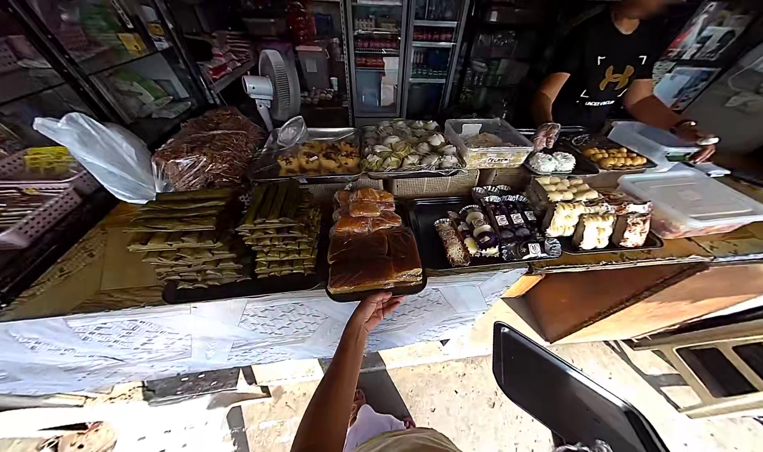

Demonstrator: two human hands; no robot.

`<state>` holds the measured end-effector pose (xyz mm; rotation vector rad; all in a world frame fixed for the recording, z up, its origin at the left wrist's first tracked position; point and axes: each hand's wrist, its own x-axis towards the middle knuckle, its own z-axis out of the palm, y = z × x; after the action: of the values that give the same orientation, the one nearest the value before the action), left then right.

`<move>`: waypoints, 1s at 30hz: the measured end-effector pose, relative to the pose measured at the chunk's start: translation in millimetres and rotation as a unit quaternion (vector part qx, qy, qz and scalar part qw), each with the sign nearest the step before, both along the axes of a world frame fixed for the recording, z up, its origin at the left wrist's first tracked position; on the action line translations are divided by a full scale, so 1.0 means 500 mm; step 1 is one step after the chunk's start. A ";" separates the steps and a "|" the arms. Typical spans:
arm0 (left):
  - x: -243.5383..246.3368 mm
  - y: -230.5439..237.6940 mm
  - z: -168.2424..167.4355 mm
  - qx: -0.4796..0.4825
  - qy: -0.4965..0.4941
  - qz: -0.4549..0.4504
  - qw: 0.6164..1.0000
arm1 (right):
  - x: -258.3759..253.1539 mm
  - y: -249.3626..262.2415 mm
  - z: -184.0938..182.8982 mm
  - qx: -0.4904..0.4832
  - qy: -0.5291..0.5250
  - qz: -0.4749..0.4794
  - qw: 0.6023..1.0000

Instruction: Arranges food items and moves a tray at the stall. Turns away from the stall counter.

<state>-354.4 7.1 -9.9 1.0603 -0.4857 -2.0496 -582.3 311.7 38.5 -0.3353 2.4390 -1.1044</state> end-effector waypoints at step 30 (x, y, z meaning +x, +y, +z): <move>-0.011 0.017 -0.006 -0.018 0.024 0.057 0.998 | -0.039 -0.017 -0.142 -0.287 -0.128 -0.227 0.922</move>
<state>-359.7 15.4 -13.1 0.9918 -0.4263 -1.9547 -602.0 303.4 -32.8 0.2153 1.9607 -1.9296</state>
